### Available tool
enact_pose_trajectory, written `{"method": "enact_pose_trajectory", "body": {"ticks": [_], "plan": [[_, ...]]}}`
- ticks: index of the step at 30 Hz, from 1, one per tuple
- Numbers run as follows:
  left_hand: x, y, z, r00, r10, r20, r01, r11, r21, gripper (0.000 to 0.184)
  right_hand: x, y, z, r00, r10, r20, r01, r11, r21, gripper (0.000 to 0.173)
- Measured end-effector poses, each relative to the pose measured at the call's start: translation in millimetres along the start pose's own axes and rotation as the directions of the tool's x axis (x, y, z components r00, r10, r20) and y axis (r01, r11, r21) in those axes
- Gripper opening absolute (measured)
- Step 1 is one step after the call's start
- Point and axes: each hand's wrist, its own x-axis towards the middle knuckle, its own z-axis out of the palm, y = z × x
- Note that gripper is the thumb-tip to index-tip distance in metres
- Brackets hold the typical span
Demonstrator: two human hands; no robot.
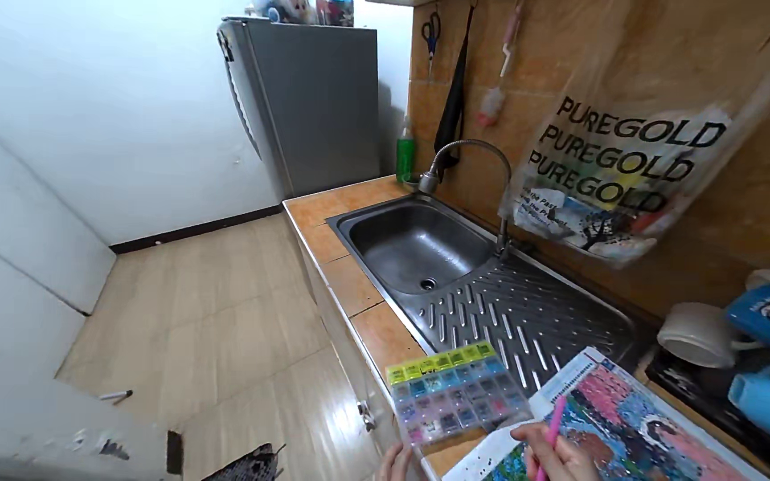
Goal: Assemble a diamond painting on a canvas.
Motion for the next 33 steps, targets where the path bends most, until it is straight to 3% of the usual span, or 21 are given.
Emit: {"method": "enact_pose_trajectory", "body": {"ticks": [7, 12, 17, 20, 26, 30, 33], "plan": [[20.8, 21.5, 13.1, 0.933, 0.279, 0.225, -0.34, 0.89, 0.305, 0.051, 2.0, -8.2, 6.2, 1.0, -0.02, 0.01, 0.02, 0.999, 0.031, 0.029], [52.0, 35.6, 31.7, 0.865, 0.316, 0.39, -0.468, 0.788, 0.399, 0.056, -3.2, -6.1, 0.7, 1.0, -0.015, -0.006, 0.015, 0.999, 0.031, 0.029], [58.2, 15.3, 48.0, 0.856, 0.327, 0.4, -0.494, 0.744, 0.449, 0.048, -1.8, 1.5, -5.6, 1.0, 0.0, -0.007, 0.0, 1.0, 0.012, 0.029], [58.8, 12.5, 47.8, 0.846, 0.345, 0.407, -0.518, 0.715, 0.47, 0.049, 10.1, 4.7, -6.9, 0.999, -0.046, -0.008, 0.044, 0.983, -0.176, 0.028], [61.8, 15.6, 44.1, 0.848, 0.317, 0.425, -0.5, 0.744, 0.444, 0.047, 53.1, 13.1, 12.0, 0.966, -0.25, 0.06, 0.237, 0.775, -0.586, 0.025], [61.3, 17.9, 43.6, 0.855, 0.285, 0.432, -0.471, 0.777, 0.418, 0.046, 72.6, 17.6, 23.5, 0.954, -0.248, 0.166, 0.292, 0.655, -0.697, 0.031], [62.3, 19.4, 42.2, 0.862, 0.264, 0.433, -0.437, 0.82, 0.37, 0.047, 80.5, 20.4, 24.1, 0.935, -0.275, 0.222, 0.347, 0.598, -0.722, 0.021]]}}
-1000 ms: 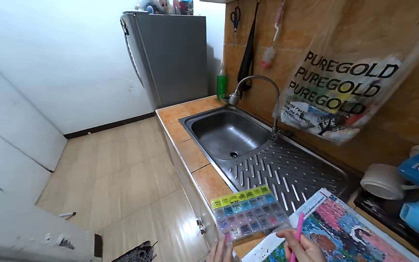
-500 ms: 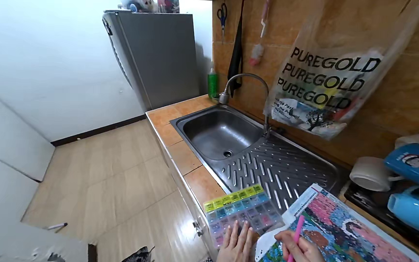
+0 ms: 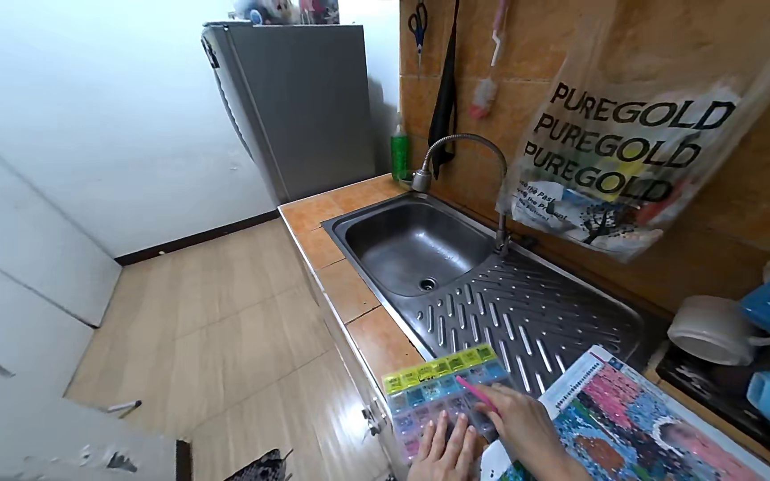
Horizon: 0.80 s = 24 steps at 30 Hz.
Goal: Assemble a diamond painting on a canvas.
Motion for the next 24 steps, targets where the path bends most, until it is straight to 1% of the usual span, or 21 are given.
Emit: {"method": "enact_pose_trajectory", "body": {"ticks": [2, 4, 6, 7, 9, 10, 11, 13, 15, 17, 19, 20, 24], "plan": [[-0.9, -1.0, 0.8, 1.0, 0.012, -0.019, -0.012, 1.0, -0.014, 0.046, 1.0, 6.1, 5.7, 0.988, -0.104, -0.111, 0.099, 0.994, -0.05, 0.014], [-1.5, -1.5, 1.4, 0.999, 0.022, -0.029, -0.022, 1.0, -0.019, 0.045, 3.6, 9.2, 6.3, 0.977, -0.156, -0.147, 0.146, 0.986, -0.078, 0.012], [-2.2, -1.3, 0.4, 1.0, 0.019, -0.022, -0.019, 1.0, -0.021, 0.045, 9.2, 6.8, 0.9, 0.991, -0.107, -0.078, 0.104, 0.994, -0.039, 0.016], [-2.8, -0.8, -0.1, 1.0, 0.016, -0.015, -0.016, 1.0, -0.025, 0.045, 12.9, 4.5, -3.1, 0.999, -0.05, -0.012, 0.05, 0.999, -0.007, 0.02], [-3.8, 0.2, -1.3, 1.0, 0.011, -0.007, -0.012, 0.999, -0.032, 0.045, 21.1, -2.0, -12.1, 0.991, 0.078, 0.11, -0.084, 0.995, 0.045, 0.027], [-4.3, 0.6, -1.6, 1.0, 0.008, -0.008, -0.008, 0.999, -0.031, 0.045, 23.9, -3.6, -13.2, 0.984, 0.123, 0.13, -0.132, 0.989, 0.062, 0.03], [-4.9, 0.8, -1.9, 1.0, 0.002, -0.007, -0.002, 1.0, -0.031, 0.046, 24.8, -4.2, -11.9, 0.983, 0.146, 0.114, -0.155, 0.985, 0.075, 0.032], [-6.4, 0.5, -1.3, 1.0, -0.003, -0.014, 0.003, 0.999, -0.034, 0.046, 22.2, -3.5, -7.8, 0.986, 0.156, 0.054, -0.16, 0.984, 0.081, 0.034], [-7.3, -0.2, -0.4, 1.0, 0.001, -0.021, -0.002, 0.999, -0.039, 0.046, 17.5, -2.6, -7.2, 0.986, 0.16, 0.046, -0.162, 0.985, 0.053, 0.037], [-8.0, -0.3, -0.2, 1.0, 0.002, -0.027, -0.003, 0.999, -0.036, 0.046, 13.0, -2.7, -10.2, 0.975, 0.189, 0.116, -0.194, 0.981, 0.03, 0.041], [-7.8, -0.3, -0.4, 1.0, 0.0, -0.022, -0.001, 0.999, -0.038, 0.045, 10.6, -3.5, -14.8, 0.947, 0.228, 0.227, -0.239, 0.971, 0.022, 0.044], [-7.8, -0.1, -0.8, 1.0, 0.001, -0.018, -0.001, 0.999, -0.039, 0.045, 9.5, -3.2, -15.5, 0.94, 0.231, 0.252, -0.246, 0.969, 0.026, 0.044], [-7.5, 0.9, -3.4, 1.0, -0.008, 0.006, 0.009, 0.999, -0.045, 0.046, 11.5, -1.9, -21.1, 0.904, 0.242, 0.352, -0.278, 0.959, 0.054, 0.037]]}}
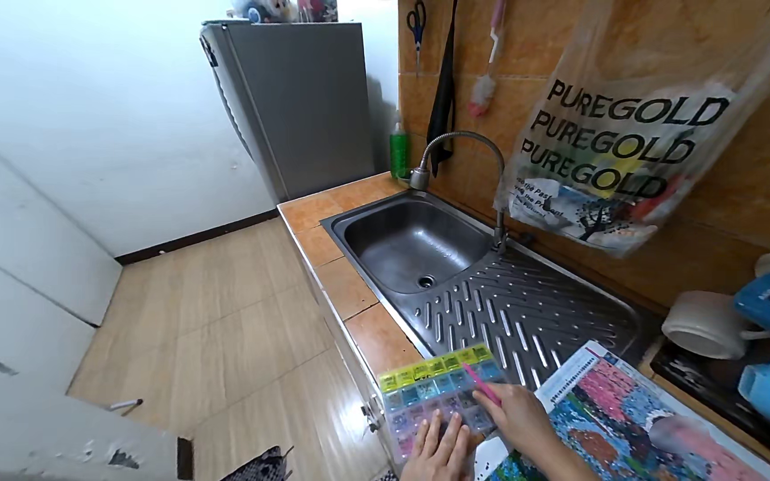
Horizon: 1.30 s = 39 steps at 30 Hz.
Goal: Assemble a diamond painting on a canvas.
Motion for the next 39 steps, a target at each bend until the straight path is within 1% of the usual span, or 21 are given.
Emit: {"method": "enact_pose_trajectory", "body": {"ticks": [3, 8, 12, 14, 18, 25, 29, 34, 36, 39], "plan": [[0.0, -0.3, -0.3, 1.0, 0.001, 0.007, -0.001, 1.0, 0.007, 0.046, -2.4, -9.0, -8.7, 0.99, 0.035, 0.134, -0.026, 0.997, -0.069, 0.035], [0.1, -0.2, 0.8, 1.0, -0.008, 0.001, 0.008, 1.0, 0.015, 0.047, -5.1, -24.7, -10.9, 0.967, 0.089, 0.24, -0.027, 0.968, -0.25, 0.034], [-0.3, -2.2, 3.7, 1.0, 0.003, -0.017, -0.002, 1.0, 0.014, 0.047, -3.6, -31.1, -12.0, 0.948, 0.063, 0.313, 0.026, 0.962, -0.271, 0.034], [-0.5, -2.7, 4.9, 1.0, 0.015, -0.026, -0.015, 1.0, 0.019, 0.047, -1.3, -31.5, -12.6, 0.94, 0.063, 0.334, 0.027, 0.966, -0.258, 0.035], [-0.1, -0.9, 0.3, 1.0, 0.009, 0.001, -0.009, 1.0, 0.024, 0.047, 2.8, -29.3, -10.9, 0.943, 0.07, 0.326, 0.015, 0.967, -0.253, 0.036], [-1.2, -1.9, 5.5, 0.999, 0.011, -0.038, -0.01, 0.999, 0.03, 0.047, 1.1, -24.0, -11.2, 0.942, 0.01, 0.336, 0.079, 0.965, -0.252, 0.033], [-0.5, -0.1, 0.4, 1.0, -0.004, 0.006, 0.004, 1.0, 0.015, 0.048, 3.0, -22.8, -10.7, 0.945, 0.012, 0.328, 0.073, 0.967, -0.246, 0.034], [-1.0, -0.3, 0.4, 1.0, -0.005, -0.002, 0.005, 1.0, 0.007, 0.048, 2.0, -15.0, -5.0, 0.969, -0.029, 0.245, 0.073, 0.982, -0.172, 0.036], [-1.0, -1.0, 2.5, 0.999, 0.006, -0.033, -0.005, 1.0, 0.012, 0.046, 1.1, -11.4, -2.1, 0.975, -0.058, 0.214, 0.092, 0.984, -0.152, 0.035], [-1.1, -1.1, 2.4, 1.0, 0.002, -0.024, -0.002, 1.0, 0.007, 0.047, 1.5, -9.3, -0.6, 0.975, -0.081, 0.209, 0.114, 0.981, -0.154, 0.035]]}}
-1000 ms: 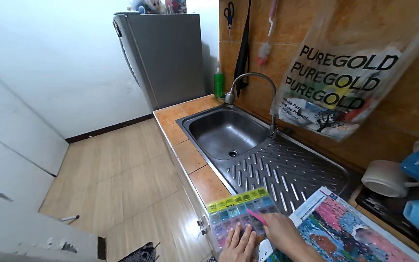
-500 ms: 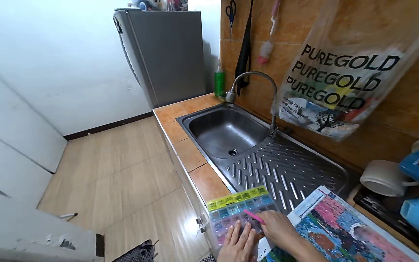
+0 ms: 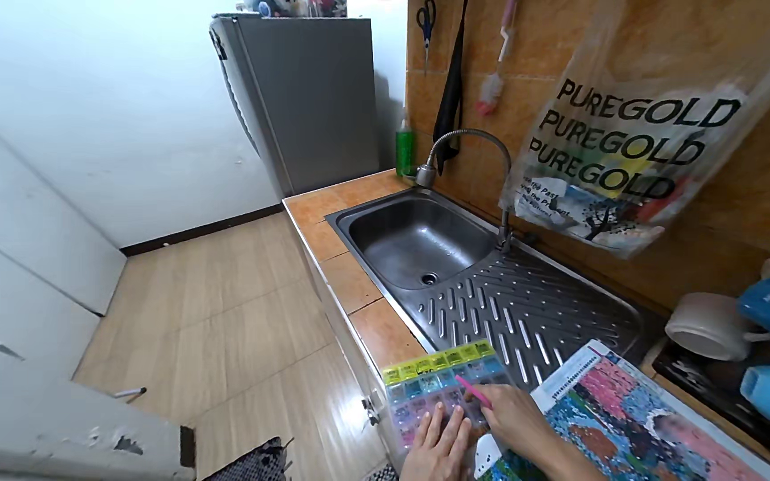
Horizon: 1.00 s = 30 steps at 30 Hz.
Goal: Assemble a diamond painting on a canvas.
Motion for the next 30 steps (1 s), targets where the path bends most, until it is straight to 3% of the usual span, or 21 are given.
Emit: {"method": "enact_pose_trajectory", "body": {"ticks": [6, 16, 25, 30], "plan": [[0.2, -0.2, 1.5, 1.0, 0.003, -0.007, -0.002, 1.0, 0.017, 0.047, 0.1, -3.8, -2.2, 0.999, -0.01, 0.037, 0.012, 0.998, -0.062, 0.034], [-0.7, -2.7, 5.5, 0.999, 0.024, -0.042, -0.022, 0.998, 0.051, 0.047, -1.2, -2.4, 3.0, 0.999, -0.04, -0.031, 0.038, 0.997, -0.062, 0.033], [-1.0, -2.3, 4.7, 0.999, 0.027, -0.037, -0.024, 0.998, 0.065, 0.047, 0.4, -8.2, -7.9, 0.994, -0.012, 0.105, 0.028, 0.988, -0.151, 0.035], [-0.3, -1.6, 2.2, 1.0, 0.013, -0.001, -0.012, 0.999, 0.043, 0.047, 1.1, -4.8, -5.3, 0.999, 0.002, 0.05, 0.004, 0.993, -0.121, 0.033]]}}
